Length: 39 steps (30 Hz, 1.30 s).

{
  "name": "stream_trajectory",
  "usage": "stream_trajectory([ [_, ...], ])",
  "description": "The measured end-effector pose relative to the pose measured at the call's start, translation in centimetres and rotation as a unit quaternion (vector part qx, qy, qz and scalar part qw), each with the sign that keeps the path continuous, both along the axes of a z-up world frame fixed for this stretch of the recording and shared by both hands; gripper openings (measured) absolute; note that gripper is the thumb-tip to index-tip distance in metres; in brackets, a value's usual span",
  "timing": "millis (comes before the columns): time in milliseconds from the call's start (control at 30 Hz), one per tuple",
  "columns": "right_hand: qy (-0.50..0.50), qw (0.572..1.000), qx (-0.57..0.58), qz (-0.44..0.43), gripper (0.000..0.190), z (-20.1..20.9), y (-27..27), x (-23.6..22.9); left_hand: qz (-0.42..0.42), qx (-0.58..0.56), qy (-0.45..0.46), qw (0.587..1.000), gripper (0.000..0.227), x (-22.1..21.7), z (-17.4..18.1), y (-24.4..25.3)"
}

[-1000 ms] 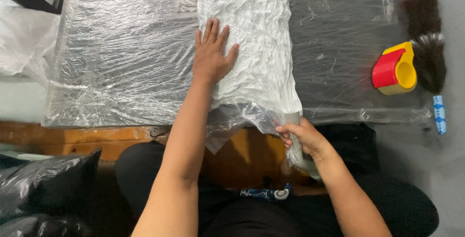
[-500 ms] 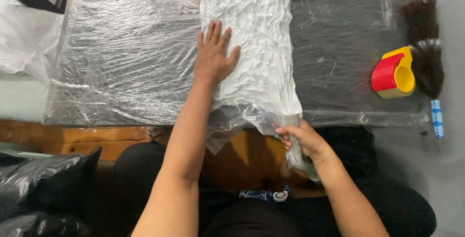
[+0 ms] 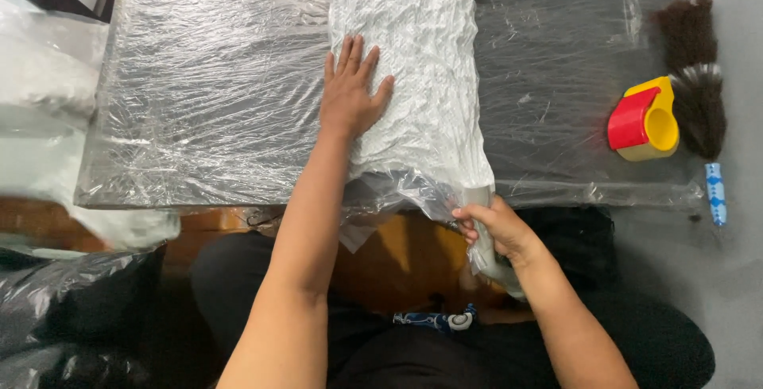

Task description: Compressing a pillow by placing it in a plastic bag and using a vacuum hose to remove air.

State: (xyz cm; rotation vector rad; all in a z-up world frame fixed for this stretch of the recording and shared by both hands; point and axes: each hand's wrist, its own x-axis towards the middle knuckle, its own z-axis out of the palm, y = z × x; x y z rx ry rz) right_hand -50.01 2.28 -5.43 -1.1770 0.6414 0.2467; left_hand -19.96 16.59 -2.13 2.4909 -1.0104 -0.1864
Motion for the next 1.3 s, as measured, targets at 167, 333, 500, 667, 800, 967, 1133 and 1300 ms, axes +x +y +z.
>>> stream_trajectory([
  [167, 0.004, 1.0, -0.005, 0.008, 0.012, 0.42, 0.18, 0.11, -0.002, 0.005, 0.003, 1.0, 0.075, -0.07, 0.23, 0.13],
  [333, 0.009, 1.0, -0.011, -0.002, 0.008, 0.44, 0.25, 0.08, 0.0, 0.009, 0.002, 1.0, 0.074, -0.17, 0.35, 0.1],
  [500, 0.005, 1.0, -0.01, -0.002, 0.012, 0.74, 0.48, 0.15, 0.0, 0.003, 0.001, 1.0, 0.074, -0.16, 0.35, 0.14],
  [667, -0.001, 1.0, -0.008, 0.003, 0.008, 0.48, 0.38, 0.05, -0.001, 0.016, 0.004, 1.0, 0.075, -0.02, 0.29, 0.05],
  [800, -0.003, 1.0, -0.006, -0.009, 0.024, 0.13, 0.28, -0.13, 0.002, 0.015, 0.005, 1.0, 0.075, -0.14, 0.46, 0.09],
  [967, 0.003, 1.0, -0.01, 0.0, 0.024, 0.36, 0.27, -0.21, 0.003, 0.011, -0.001, 1.0, 0.075, 0.16, -0.24, -0.08],
  [1133, 0.009, 1.0, -0.007, -0.003, 0.024, 0.52, 0.24, -0.21, 0.005, 0.006, -0.004, 1.0, 0.075, 0.11, -0.19, -0.1],
  [1300, -0.016, 0.999, 0.012, 0.026, 0.027, 0.75, -0.02, -0.19, 0.005, -0.015, -0.009, 1.0, 0.073, 0.22, -0.53, -0.07],
])
